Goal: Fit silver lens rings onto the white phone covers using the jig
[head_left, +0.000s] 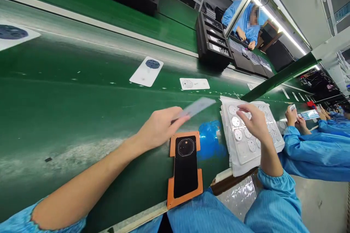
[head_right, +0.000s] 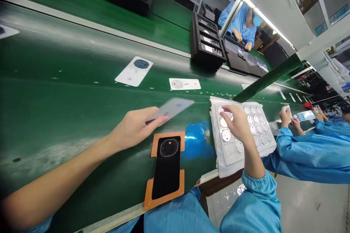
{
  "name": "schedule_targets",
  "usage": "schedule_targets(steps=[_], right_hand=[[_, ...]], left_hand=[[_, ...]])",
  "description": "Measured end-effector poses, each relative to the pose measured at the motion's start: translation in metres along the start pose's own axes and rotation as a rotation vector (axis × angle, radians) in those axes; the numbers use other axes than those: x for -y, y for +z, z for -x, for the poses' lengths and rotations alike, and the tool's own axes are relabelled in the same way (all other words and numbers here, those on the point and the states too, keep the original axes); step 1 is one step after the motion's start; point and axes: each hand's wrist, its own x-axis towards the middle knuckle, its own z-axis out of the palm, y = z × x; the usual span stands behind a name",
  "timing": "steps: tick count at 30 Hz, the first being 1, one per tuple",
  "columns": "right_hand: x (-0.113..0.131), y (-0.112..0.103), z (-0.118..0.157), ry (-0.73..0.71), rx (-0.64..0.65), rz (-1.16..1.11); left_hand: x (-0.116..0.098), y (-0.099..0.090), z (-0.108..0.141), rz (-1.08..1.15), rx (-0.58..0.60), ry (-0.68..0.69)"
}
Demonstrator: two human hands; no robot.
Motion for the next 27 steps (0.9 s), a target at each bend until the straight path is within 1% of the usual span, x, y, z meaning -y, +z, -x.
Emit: schedule_targets(steps=[2,4,5,8,11,12,14,16,17,18,19,21,22,24,26,27], right_hand=[[-0.038,0.001,0.003,0.213,0.134,0.115],[-0.066,0.011,0.006,0.327,0.258,0.164],[-0.075,0.017,0.007,0.354,0.278,0.167],[-0.085,0.032,0.007,0.392,0.236,0.166],[-0.081,0.03,0.008,0.415,0.216,0.14],[-0.077,0.027,0.01,0.409,0.203,0.104],[-0.062,0.021,0.019,0.369,0.124,0.008],[-0.037,0.021,0.032,0.317,0.02,-0.114],[-0.022,0.024,0.039,0.302,0.005,-0.195],[-0.007,0.03,0.045,0.303,0.031,-0.302],[0.01,0.038,0.051,0.316,0.094,-0.428],[0.04,0.062,0.059,0.37,0.247,-0.666],[0.052,0.076,0.061,0.406,0.309,-0.742],[0.069,0.103,0.058,0.477,0.384,-0.79],[0.075,0.126,0.051,0.508,0.435,-0.772],[0.075,0.133,0.047,0.508,0.461,-0.757]], left_hand=[[-0.002,-0.007,-0.001,0.068,-0.114,-0.14],[-0.005,-0.014,-0.002,0.145,-0.182,-0.221],[-0.006,-0.016,-0.002,0.181,-0.204,-0.243],[-0.009,-0.02,-0.001,0.255,-0.26,-0.277],[-0.009,-0.021,0.001,0.297,-0.296,-0.328],[-0.009,-0.022,0.001,0.307,-0.312,-0.359],[-0.008,-0.021,0.0,0.346,-0.359,-0.426],[-0.006,-0.019,-0.003,0.451,-0.426,-0.447],[-0.004,-0.018,-0.005,0.529,-0.455,-0.434],[-0.003,-0.017,-0.007,0.615,-0.472,-0.413],[-0.001,-0.015,-0.008,0.696,-0.475,-0.392],[0.002,-0.014,-0.01,0.814,-0.461,-0.371],[0.002,-0.014,-0.011,0.848,-0.451,-0.368],[0.001,-0.016,-0.01,0.883,-0.444,-0.358],[-0.002,-0.018,-0.009,0.899,-0.433,-0.344],[-0.003,-0.019,-0.008,0.903,-0.424,-0.338]])
